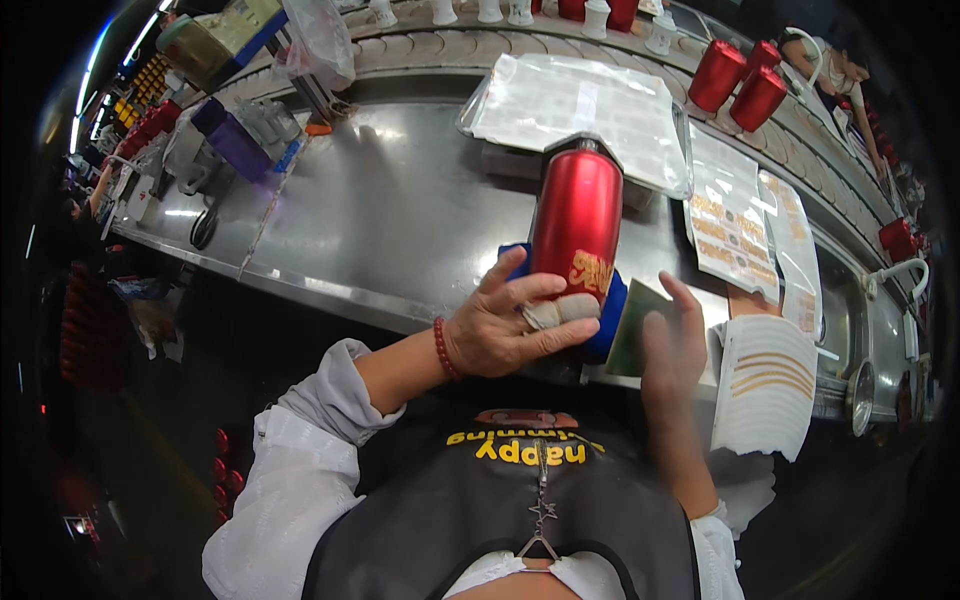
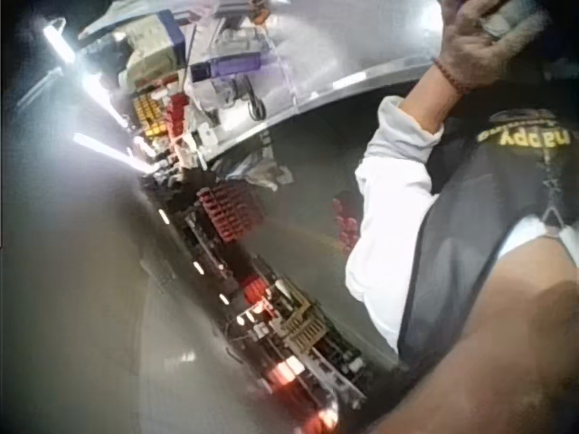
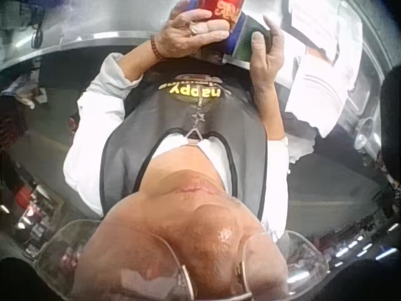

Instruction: The person applies gold stickers to red cylindrical containers, smoothing each with a green pad and peeling off backing. The person handles multiple containers one at a time on a stainless steel workbench.

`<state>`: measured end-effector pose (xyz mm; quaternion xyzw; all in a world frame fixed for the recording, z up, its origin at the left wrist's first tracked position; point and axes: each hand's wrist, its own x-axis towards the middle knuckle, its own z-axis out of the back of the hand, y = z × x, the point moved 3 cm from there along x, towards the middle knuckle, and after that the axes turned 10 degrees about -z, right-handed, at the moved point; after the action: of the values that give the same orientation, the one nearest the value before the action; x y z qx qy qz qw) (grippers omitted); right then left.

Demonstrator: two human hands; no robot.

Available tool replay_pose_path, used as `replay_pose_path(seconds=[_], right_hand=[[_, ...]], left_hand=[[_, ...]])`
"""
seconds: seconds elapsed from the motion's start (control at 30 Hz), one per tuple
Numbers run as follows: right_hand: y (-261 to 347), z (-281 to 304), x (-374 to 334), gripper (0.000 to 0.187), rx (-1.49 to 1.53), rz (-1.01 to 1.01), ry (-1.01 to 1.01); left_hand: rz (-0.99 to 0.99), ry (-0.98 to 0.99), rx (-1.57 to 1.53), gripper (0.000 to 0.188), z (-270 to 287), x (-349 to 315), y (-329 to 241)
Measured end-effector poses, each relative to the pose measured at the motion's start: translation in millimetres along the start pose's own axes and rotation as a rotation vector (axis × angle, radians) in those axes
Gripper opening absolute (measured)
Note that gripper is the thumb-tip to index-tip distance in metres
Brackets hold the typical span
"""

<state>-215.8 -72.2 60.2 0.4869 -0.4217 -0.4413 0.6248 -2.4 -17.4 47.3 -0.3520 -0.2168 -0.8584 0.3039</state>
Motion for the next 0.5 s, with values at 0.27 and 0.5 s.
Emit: replay_pose_path(seconds=[0.27,0.5], right_hand=[[-11.0,-32.9,6.2,0.027,0.157,-0.087,0.128],[-16.5,-21.9,7.4,0.028,0.068,-0.058,0.075]], left_hand=[[0.426,-0.044,-0.019,0.04,2.0,-51.0,-24.6],[0.037,0.03,0.029,0.035,12.8,-10.9,2.7]])
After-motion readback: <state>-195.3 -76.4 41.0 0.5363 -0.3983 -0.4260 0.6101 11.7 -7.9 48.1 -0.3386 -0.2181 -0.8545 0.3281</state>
